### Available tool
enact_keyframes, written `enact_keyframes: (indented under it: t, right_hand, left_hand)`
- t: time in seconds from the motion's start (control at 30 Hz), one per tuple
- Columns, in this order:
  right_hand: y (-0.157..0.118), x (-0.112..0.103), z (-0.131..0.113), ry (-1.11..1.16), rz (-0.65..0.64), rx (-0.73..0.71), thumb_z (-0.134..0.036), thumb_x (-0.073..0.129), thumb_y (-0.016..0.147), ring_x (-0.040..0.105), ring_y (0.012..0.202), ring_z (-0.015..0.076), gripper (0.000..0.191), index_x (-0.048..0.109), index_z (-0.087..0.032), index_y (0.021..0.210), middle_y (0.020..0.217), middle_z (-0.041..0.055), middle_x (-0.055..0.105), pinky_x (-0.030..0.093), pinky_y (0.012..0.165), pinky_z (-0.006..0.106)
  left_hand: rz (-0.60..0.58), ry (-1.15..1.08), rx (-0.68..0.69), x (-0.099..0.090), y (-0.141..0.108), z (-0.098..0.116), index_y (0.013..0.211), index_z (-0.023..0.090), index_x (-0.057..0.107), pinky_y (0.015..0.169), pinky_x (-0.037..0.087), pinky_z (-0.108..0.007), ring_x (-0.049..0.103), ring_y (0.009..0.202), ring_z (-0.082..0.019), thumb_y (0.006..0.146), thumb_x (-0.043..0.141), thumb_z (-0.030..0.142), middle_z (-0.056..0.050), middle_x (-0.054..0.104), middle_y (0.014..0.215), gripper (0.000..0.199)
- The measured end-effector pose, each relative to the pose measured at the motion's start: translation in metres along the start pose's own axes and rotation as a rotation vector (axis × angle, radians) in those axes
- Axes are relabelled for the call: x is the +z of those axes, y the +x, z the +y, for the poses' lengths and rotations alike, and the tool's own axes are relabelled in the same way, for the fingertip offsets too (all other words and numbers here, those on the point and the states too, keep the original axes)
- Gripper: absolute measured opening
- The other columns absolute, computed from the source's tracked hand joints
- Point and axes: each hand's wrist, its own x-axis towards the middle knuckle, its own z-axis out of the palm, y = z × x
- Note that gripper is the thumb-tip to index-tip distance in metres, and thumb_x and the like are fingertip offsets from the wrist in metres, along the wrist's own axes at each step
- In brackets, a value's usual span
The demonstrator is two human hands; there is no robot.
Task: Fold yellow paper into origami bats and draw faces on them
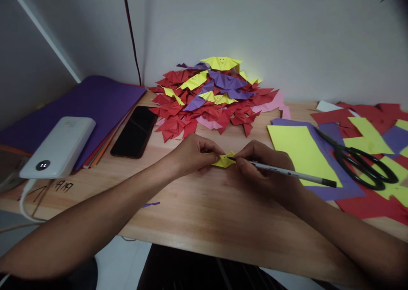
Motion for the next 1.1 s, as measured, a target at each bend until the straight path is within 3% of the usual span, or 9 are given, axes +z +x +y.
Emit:
enact_keyframes:
  t: [1.1]
  right_hand:
    - [0.0,0.0003,-0.0021,-0.013,-0.006,-0.053,-0.024,0.056,0.083,0.048,0.046,0.0095,0.005,0.06,-0.022,0.082,0.058,-0.003,0.059,0.035,0.044,0.021]
  left_hand:
    - [0.011,0.042,-0.013,0.0017,-0.0001,0.0035,0.084,0.009,0.072,0.04,0.03,-0.015,0.041,0.038,-0.003,0.071,0.057,0.008,0.004,0.054,0.049,0.019]
